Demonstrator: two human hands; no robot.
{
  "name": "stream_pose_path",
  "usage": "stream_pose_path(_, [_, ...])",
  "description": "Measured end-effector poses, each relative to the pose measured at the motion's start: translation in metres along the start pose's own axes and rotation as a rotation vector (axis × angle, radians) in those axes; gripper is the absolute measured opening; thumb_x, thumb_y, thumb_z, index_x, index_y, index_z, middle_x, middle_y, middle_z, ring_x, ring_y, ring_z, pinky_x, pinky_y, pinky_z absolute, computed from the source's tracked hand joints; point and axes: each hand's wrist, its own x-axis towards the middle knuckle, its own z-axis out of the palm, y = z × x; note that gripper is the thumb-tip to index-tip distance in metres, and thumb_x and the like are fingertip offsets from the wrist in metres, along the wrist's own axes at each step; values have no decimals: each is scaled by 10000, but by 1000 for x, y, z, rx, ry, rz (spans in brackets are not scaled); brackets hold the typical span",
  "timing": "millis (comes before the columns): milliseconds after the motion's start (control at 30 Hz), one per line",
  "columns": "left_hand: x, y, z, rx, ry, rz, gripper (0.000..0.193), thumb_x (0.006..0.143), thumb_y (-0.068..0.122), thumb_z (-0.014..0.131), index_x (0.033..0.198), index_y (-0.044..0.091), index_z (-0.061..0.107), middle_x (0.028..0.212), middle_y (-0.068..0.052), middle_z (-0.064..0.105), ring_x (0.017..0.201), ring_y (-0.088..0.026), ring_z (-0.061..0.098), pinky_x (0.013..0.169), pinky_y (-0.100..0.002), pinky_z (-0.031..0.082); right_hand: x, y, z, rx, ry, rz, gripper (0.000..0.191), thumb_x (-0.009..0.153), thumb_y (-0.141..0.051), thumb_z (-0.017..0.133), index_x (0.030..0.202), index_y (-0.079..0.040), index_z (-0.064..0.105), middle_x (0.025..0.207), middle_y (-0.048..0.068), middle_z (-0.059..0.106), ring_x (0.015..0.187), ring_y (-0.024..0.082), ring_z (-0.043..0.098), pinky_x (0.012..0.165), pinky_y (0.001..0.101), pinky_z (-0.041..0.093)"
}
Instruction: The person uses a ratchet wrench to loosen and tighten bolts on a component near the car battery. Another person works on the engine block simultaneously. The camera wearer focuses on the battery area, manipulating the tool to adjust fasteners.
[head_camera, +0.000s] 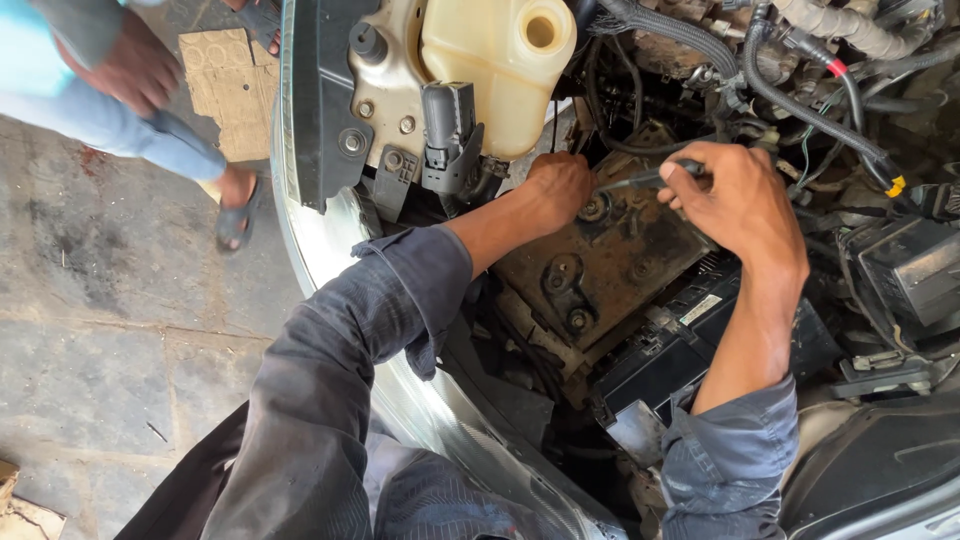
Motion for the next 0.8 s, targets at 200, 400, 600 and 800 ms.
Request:
stream_pose_path(200, [14,-3,19,-78,102,14,43,751,45,752,786,67,759,775,-72,737,681,-202,704,535,-363,541,0,3,-1,-52,12,37,261,1036,-228,642,1159,-19,739,852,129,779,790,198,772,777,363,577])
stream_pose_path(400, [24,-4,37,-738,462,68,133,843,87,744,713,60,744,732,-52,735,639,-186,685,603,-348,524,0,11,-5,-44,13,31,249,1035,-222,632,1162,-40,744,848,102,786,781,194,770,780,361,562])
stream_pose_path(600, [24,-4,45,-168,373,128,53,804,68,724,754,61,739,744,-69,719,649,-216,676,563,-385,526,2,14,0,-22,-24,27,237,1041,-219,626,1158,-45,736,855,99,776,787,187,764,785,361,575])
stream_pose_path(800, [10,0,23,95,207,101,267,698,105,745,951,21,758,952,-145,728,823,-238,704,631,-331,567,2,11,-2,-88,-20,67,236,1039,-239,628,1155,-70,746,855,77,788,789,208,768,801,389,547])
